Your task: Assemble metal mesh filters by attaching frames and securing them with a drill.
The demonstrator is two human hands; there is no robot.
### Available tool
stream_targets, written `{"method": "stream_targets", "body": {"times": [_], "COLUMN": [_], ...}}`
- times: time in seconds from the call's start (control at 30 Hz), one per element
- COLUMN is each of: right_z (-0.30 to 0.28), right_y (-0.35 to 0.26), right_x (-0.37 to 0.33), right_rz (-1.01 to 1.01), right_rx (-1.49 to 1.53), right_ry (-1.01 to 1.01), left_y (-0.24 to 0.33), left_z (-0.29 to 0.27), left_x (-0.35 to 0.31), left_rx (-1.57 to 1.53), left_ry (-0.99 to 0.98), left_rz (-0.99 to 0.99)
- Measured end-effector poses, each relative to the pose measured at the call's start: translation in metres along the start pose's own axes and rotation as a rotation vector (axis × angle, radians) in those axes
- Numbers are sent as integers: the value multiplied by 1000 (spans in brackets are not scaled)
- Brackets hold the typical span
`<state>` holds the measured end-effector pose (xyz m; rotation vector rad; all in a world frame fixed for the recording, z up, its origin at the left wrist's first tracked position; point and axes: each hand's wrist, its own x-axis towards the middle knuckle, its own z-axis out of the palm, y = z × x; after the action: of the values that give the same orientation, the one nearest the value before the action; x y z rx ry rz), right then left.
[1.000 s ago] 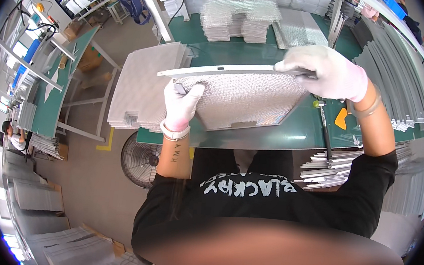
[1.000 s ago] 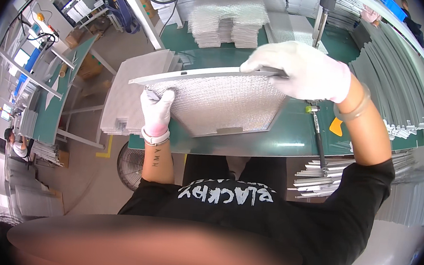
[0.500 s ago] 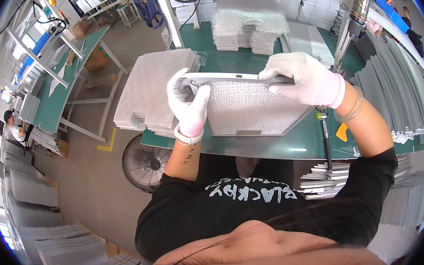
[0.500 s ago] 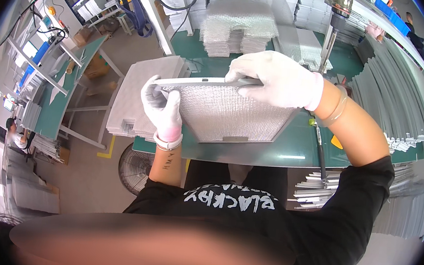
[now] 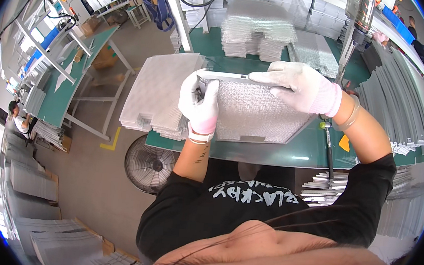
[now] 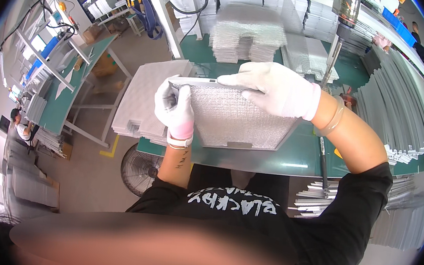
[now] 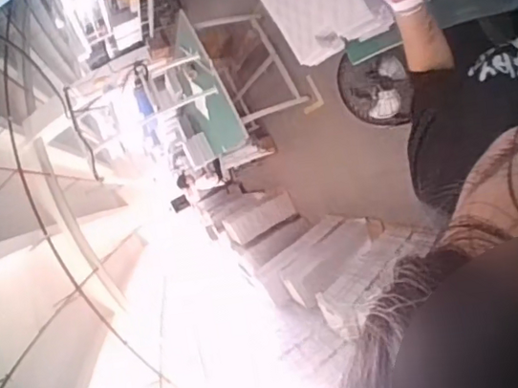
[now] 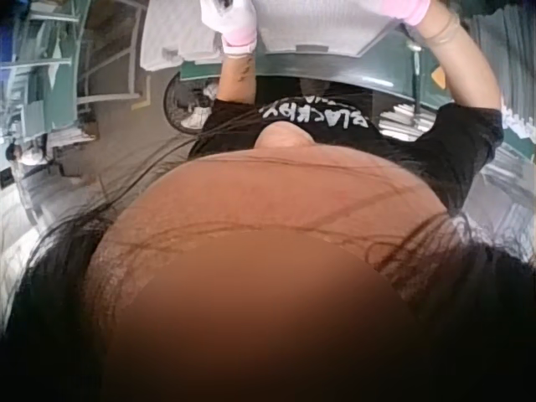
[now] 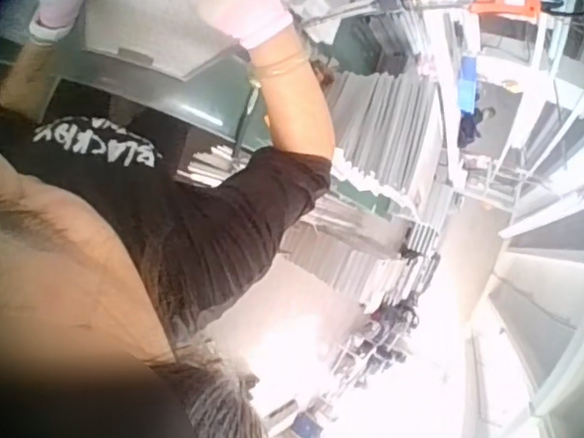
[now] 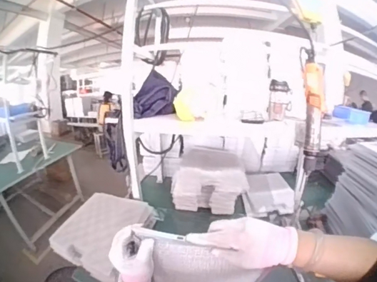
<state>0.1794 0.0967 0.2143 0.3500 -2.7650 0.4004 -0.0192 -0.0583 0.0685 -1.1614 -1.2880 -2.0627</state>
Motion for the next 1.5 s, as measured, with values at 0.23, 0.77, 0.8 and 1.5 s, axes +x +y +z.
{"method": "stream_targets", "body": {"times": [0.23, 0.77, 0.8, 1.5], "right_z": [-1, 62, 85, -20], "right_y": [3, 11, 19, -83], "right_x": [3, -127, -160, -212], "right_rz": [-59, 376, 652, 730], "right_rx": [16, -96, -263, 0], "right_ry": [38, 1003, 863, 835], "left_y": [-7, -34, -23, 12], "left_z": [-1, -16, -15, 177], "left_x": [-2, 40, 58, -19], "left_rx": [-57, -68, -120, 231], "left_ry": [84, -167, -220, -776], "left_rz": [-48, -270, -124, 611]}}
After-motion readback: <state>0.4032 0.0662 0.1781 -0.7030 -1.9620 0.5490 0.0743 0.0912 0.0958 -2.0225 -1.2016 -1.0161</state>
